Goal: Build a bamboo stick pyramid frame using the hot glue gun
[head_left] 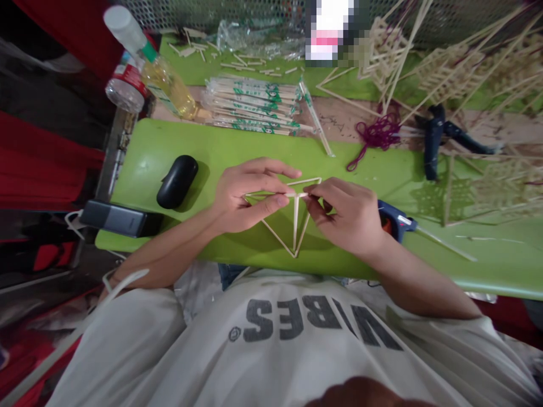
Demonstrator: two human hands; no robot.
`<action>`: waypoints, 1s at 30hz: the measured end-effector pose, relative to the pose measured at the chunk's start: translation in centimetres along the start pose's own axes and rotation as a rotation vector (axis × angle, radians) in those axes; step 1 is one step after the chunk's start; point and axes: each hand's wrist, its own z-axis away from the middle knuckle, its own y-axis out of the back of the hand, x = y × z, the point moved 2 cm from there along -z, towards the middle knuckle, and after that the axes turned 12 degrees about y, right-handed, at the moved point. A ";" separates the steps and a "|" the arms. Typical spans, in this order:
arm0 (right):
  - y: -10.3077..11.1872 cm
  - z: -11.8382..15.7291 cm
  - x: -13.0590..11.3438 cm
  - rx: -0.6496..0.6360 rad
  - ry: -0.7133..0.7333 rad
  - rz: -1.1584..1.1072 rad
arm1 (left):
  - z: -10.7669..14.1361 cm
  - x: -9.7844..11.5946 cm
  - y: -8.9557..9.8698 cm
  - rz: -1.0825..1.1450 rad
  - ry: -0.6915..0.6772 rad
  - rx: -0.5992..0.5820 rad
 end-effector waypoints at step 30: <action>0.0 0.0 -0.3 -0.052 0.006 0.112 | -0.1 1.2 -0.8 0.133 -0.037 0.028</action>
